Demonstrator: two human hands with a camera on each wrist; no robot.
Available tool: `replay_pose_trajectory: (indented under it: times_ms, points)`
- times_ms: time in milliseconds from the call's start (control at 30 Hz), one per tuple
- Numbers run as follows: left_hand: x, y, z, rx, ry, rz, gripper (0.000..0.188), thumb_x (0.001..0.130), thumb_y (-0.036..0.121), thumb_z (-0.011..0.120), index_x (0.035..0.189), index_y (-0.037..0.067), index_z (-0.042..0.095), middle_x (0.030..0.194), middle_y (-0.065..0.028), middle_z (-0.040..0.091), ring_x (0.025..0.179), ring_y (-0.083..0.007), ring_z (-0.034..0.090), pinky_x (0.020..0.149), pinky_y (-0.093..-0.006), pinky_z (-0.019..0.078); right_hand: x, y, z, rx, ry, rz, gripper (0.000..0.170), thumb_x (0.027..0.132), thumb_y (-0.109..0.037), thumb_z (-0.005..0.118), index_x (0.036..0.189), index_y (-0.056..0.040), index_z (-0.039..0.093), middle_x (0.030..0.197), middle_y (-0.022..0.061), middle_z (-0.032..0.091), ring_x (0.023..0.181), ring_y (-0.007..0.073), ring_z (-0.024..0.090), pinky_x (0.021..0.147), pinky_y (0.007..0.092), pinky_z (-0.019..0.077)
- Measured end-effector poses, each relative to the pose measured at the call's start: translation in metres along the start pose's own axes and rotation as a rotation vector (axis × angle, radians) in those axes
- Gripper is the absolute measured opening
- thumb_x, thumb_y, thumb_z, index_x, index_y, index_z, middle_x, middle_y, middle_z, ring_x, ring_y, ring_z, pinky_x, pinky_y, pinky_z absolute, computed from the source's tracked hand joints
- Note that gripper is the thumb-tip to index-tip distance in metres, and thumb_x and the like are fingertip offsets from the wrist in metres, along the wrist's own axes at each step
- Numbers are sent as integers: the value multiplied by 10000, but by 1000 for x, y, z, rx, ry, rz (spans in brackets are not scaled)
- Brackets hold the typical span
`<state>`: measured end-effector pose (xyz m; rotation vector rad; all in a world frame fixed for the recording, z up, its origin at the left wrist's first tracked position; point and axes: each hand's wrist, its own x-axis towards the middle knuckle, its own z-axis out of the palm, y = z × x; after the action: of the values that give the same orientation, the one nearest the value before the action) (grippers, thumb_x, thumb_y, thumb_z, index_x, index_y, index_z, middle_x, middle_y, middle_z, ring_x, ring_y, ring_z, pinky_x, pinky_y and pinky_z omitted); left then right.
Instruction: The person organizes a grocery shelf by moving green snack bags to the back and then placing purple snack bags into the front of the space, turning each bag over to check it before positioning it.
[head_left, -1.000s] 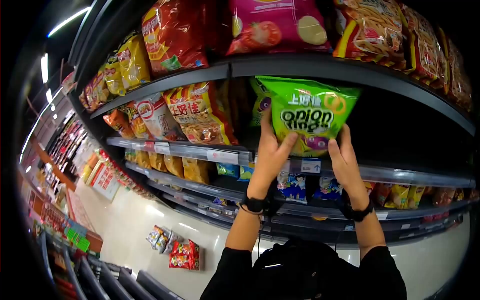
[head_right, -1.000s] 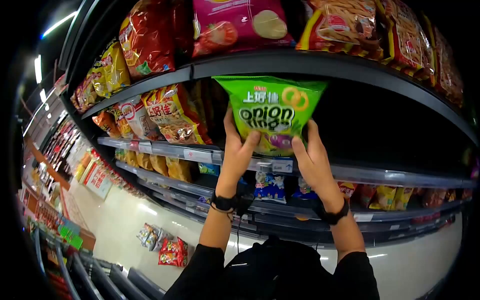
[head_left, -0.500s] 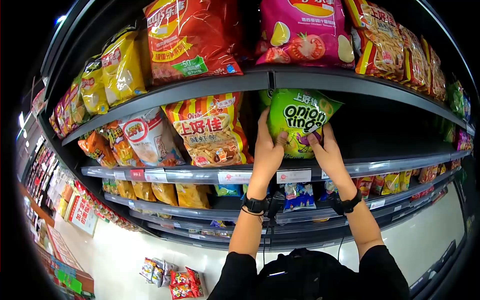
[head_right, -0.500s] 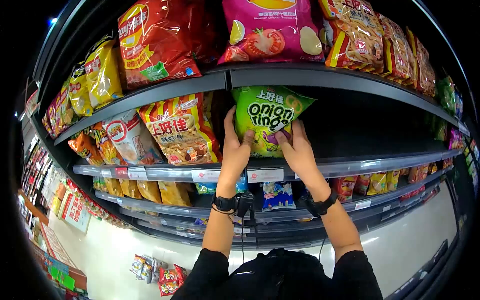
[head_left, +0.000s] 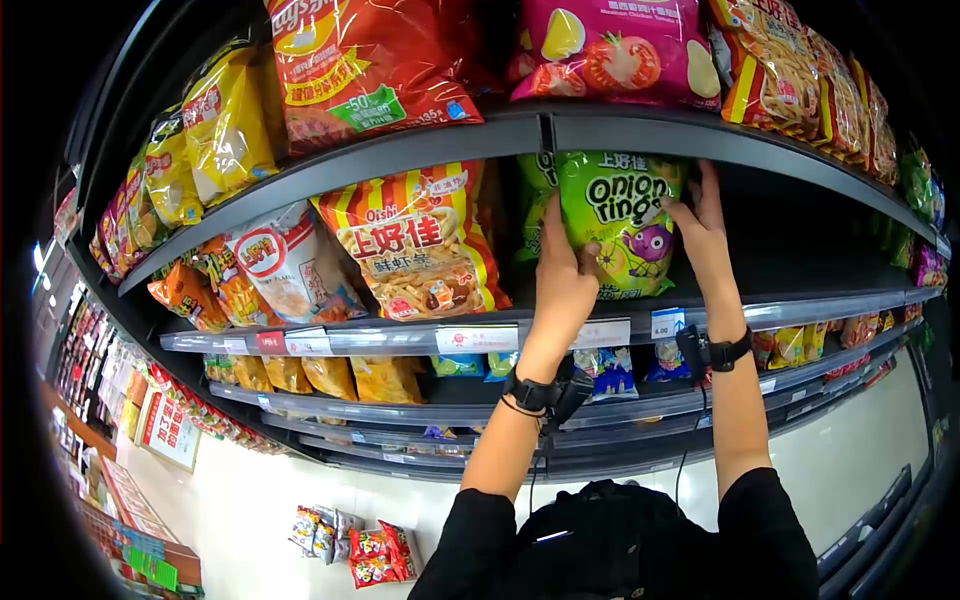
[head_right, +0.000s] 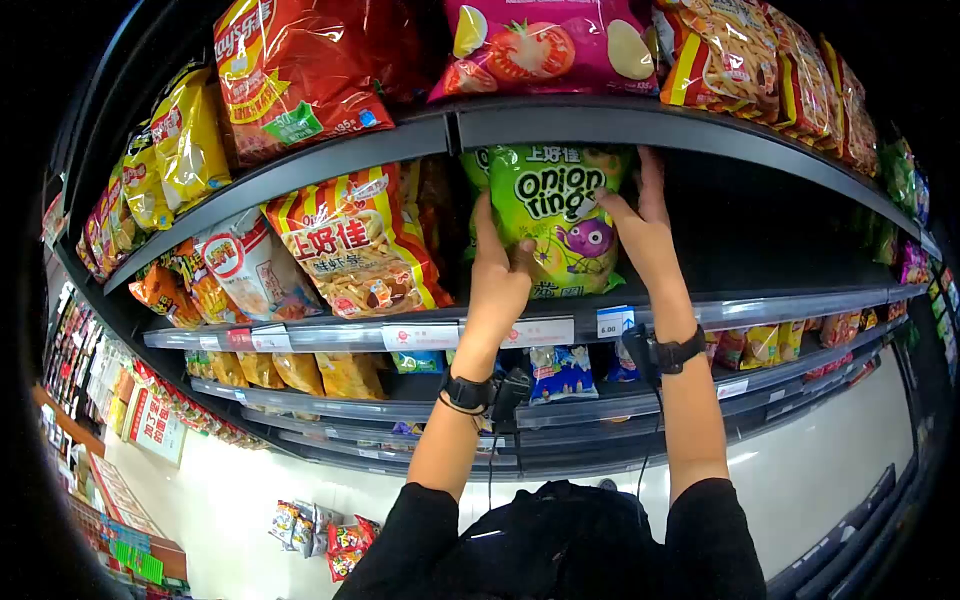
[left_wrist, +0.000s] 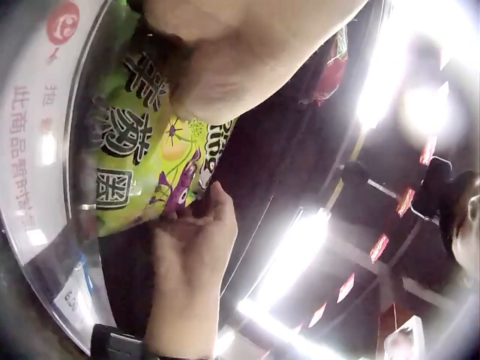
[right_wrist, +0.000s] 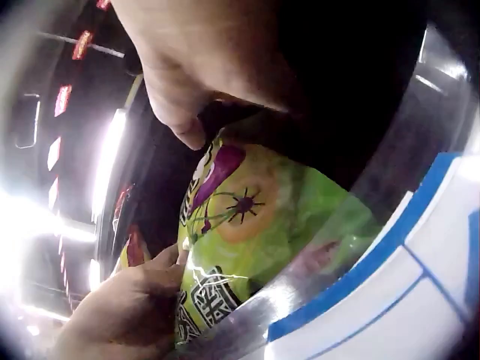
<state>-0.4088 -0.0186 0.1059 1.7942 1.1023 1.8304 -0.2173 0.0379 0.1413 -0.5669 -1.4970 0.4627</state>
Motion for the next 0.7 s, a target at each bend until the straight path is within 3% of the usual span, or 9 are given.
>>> replay_pose_trajectory:
  times_ms: [100, 167, 233, 367, 433, 500, 533, 633, 700]
  points:
    - [2, 1, -3, -11, -25, -69, 797, 898, -48, 568, 1589, 84, 194, 1526, -275, 398, 1393, -441, 436, 1111, -435, 404, 3, 5, 0, -218, -30, -145, 783, 821, -65, 752, 1509, -24, 380, 1489, 199, 389, 1418, 325, 357, 1191, 392, 273]
    - [8, 6, -9, -24, -67, -10, 904, 840, -88, 607, 1605, 86, 157, 1551, -276, 377, 1422, -403, 420, 1146, -404, 370, 3, -1, 4, -77, 7, -117, 781, 800, -53, 747, 1497, -19, 398, 1479, 200, 393, 1416, 336, 359, 1196, 391, 263]
    - [20, 14, -21, 4, -160, 25, 944, 842, -86, 626, 1611, 86, 106, 1465, -248, 488, 1333, -290, 499, 1099, -354, 394, 3, -11, 6, -176, 5, -144, 784, 781, -49, 749, 1487, -12, 410, 1475, 204, 389, 1415, 343, 359, 1196, 392, 267]
    - [50, 35, -22, -142, -179, 9, 1079, 749, 96, 831, 1577, -27, 151, 1498, -246, 445, 1391, -279, 427, 1138, -328, 339, 9, -17, 13, -339, -18, -234, 771, 749, -21, 718, 1464, 11, 433, 1471, 221, 386, 1408, 354, 370, 1183, 399, 296]
    - [62, 56, -18, -77, -39, -113, 958, 783, 181, 848, 1497, -95, 273, 1438, -241, 502, 1343, -286, 477, 1104, -340, 383, 9, -12, 15, -280, -59, -236, 759, 752, -11, 693, 1466, 11, 436, 1463, 219, 398, 1404, 354, 379, 1181, 398, 300]
    - [78, 36, -8, -157, 51, -48, 869, 819, 351, 795, 1350, -168, 344, 1199, -316, 639, 1174, -380, 630, 985, -387, 482, 9, -12, 17, -238, -111, -221, 751, 754, -3, 673, 1468, 7, 440, 1451, 215, 411, 1393, 351, 395, 1177, 395, 309]
    - [84, 27, 2, -219, 164, 87, 700, 832, 294, 772, 1271, -122, 420, 1144, -303, 661, 1121, -404, 648, 945, -424, 493, 9, -16, 17, -226, -135, -207, 749, 754, 1, 665, 1470, 4, 442, 1442, 212, 418, 1385, 349, 406, 1172, 393, 317]
    - [91, 6, 12, -152, 335, 186, 594, 851, 159, 748, 1342, -54, 489, 1229, -215, 654, 1120, -302, 641, 959, -394, 489, 15, -19, 18, -182, -196, -198, 759, 748, 30, 644, 1481, -20, 455, 1433, 189, 428, 1360, 318, 442, 1157, 386, 343]
    - [88, 4, 16, -71, 355, 54, 491, 837, 104, 710, 1288, -22, 563, 1184, -216, 673, 1106, -346, 652, 945, -411, 495, 16, -16, 17, -118, -211, -157, 763, 747, 40, 647, 1483, -30, 462, 1446, 181, 421, 1354, 299, 448, 1151, 377, 350]
